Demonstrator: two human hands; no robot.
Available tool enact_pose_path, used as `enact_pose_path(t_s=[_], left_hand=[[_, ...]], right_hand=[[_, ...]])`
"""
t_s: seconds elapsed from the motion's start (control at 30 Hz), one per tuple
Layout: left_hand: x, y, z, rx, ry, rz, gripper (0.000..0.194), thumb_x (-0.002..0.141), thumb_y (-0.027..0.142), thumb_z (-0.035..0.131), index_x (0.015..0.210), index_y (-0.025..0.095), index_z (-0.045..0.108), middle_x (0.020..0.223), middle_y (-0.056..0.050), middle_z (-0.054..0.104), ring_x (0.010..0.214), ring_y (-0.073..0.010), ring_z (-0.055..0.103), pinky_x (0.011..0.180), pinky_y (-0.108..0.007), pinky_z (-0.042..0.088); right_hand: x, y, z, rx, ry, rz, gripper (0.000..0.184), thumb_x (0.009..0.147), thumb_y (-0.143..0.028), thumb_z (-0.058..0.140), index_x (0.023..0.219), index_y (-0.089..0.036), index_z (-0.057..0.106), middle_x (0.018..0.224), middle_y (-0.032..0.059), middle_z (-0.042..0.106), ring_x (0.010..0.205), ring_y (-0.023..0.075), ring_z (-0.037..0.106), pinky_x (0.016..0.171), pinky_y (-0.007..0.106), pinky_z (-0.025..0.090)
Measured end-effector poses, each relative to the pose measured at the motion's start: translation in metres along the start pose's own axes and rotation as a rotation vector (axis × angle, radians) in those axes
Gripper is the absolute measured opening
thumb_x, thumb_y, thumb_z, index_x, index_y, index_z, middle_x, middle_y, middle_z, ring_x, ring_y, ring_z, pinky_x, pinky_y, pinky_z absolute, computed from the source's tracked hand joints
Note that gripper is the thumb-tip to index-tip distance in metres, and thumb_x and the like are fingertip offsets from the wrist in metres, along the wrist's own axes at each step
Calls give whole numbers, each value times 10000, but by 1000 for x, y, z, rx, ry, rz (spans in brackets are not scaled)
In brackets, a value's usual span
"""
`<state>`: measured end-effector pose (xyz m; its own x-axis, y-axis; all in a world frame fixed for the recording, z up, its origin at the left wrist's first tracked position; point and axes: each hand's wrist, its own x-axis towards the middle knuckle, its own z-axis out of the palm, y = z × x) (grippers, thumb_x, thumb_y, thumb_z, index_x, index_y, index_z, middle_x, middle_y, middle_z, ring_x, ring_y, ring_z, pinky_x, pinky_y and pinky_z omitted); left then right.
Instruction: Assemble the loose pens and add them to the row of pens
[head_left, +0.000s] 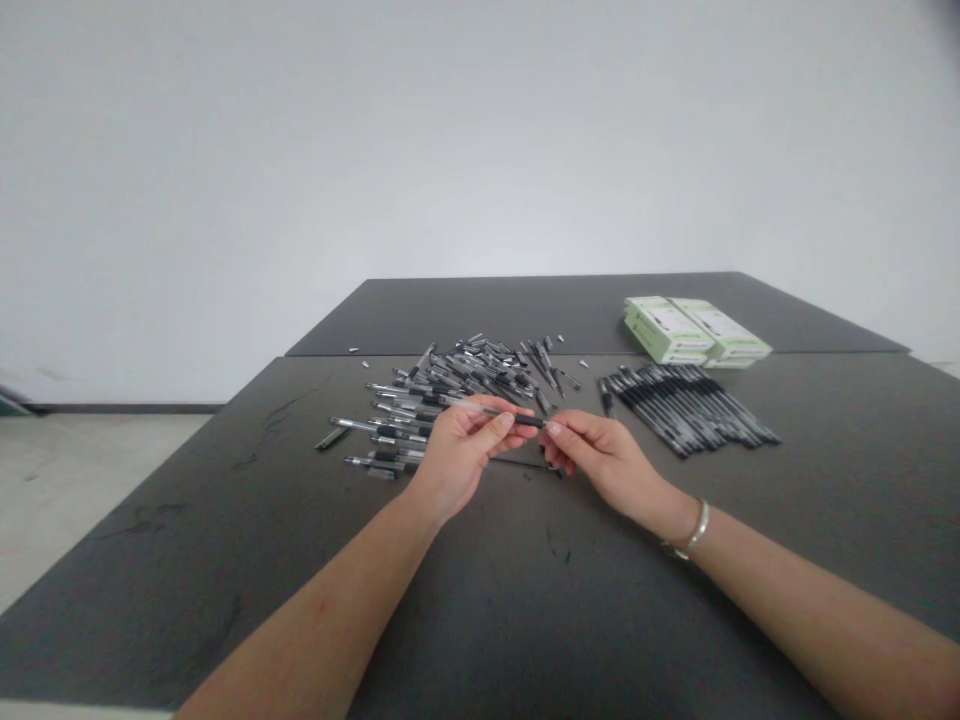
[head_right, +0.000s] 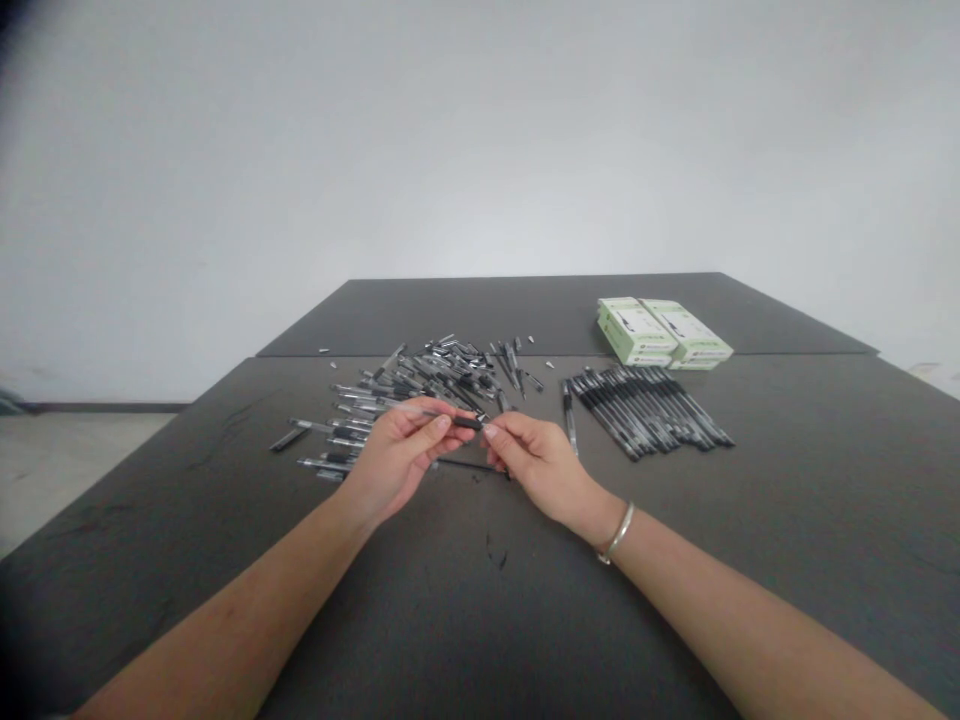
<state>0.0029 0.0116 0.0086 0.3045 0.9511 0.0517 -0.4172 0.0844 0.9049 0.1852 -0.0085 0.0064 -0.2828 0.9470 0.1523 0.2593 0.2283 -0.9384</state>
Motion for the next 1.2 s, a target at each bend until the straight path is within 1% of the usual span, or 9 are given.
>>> enact_pose_path(t_s=[0.13, 0.2, 0.33, 0.4, 0.57, 0.73, 1.03, 1.13, 1.2], left_hand=[[0, -1, 0, 2, -10, -7, 156, 740, 200, 727, 850, 119, 652, 893, -85, 736, 748, -151, 704, 703, -233, 543], [0, 0, 0, 2, -4, -10, 162, 737, 201, 730, 850, 116, 651, 896, -87, 734, 747, -150, 702, 708, -237, 543], [1, 1, 0, 8, 5, -14, 165, 746, 200, 719, 854, 107, 635, 875, -91, 732, 739, -143, 698, 709, -231, 541], [0, 0, 0, 14, 10, -19, 185, 751, 199, 713, 874, 113, 604, 871, -89, 729, 737, -142, 698, 707, -232, 540], [0, -4, 2, 37, 81, 66, 475, 756, 202, 713, 1122, 202, 411, 906, -56, 720, 701, -157, 704, 673, -271, 549], [4, -6, -1, 57, 157, 139, 656, 720, 221, 742, 1215, 251, 312, 954, -35, 692, 620, -142, 682, 584, -262, 541], [8, -2, -10, 118, 272, 207, 527, 731, 227, 710, 1149, 210, 389, 779, 4, 677, 579, -122, 643, 558, -236, 507], [11, 1, -15, 86, 358, 258, 530, 723, 223, 708, 1149, 214, 392, 757, 17, 675, 581, -108, 633, 569, -222, 496], [12, 1, -17, 65, 391, 253, 542, 717, 220, 709, 1156, 212, 391, 756, 17, 678, 588, -105, 634, 571, -215, 490]], right_hand=[[1, -1, 0, 94, -56, 98, 483, 921, -534, 405, 669, -159, 575, 552, 3, 557, 508, 110, 512, 526, 242, 422], [1, -1, 0, 132, -62, 97, 492, 924, -545, 388, 693, -155, 580, 564, 8, 568, 511, 111, 517, 524, 243, 430], [1, 1, 0, 157, -26, 19, 327, 883, -494, 522, 869, -171, 565, 665, 1, 586, 576, 115, 533, 537, 238, 439], [1, 2, 1, 126, -9, 2, 288, 868, -464, 563, 892, -177, 556, 666, -6, 579, 580, 112, 528, 534, 231, 433], [1, 2, 4, 51, -31, 36, 374, 919, -484, 452, 738, -173, 552, 614, -4, 566, 533, 100, 511, 532, 230, 431], [2, 3, 6, 65, -51, 76, 398, 915, -514, 433, 739, -174, 542, 599, -12, 566, 500, 96, 503, 498, 224, 423], [5, 10, 4, 106, -62, 137, 390, 903, -511, 447, 741, -170, 547, 572, -18, 558, 470, 94, 494, 471, 220, 411], [8, 14, -2, -10, 1, 135, 357, 912, -478, 433, 773, -179, 568, 584, -11, 579, 483, 113, 509, 484, 235, 412], [12, 17, -8, -240, 62, 97, 293, 908, -420, 458, 806, -186, 602, 630, 7, 622, 540, 139, 549, 528, 253, 417]])
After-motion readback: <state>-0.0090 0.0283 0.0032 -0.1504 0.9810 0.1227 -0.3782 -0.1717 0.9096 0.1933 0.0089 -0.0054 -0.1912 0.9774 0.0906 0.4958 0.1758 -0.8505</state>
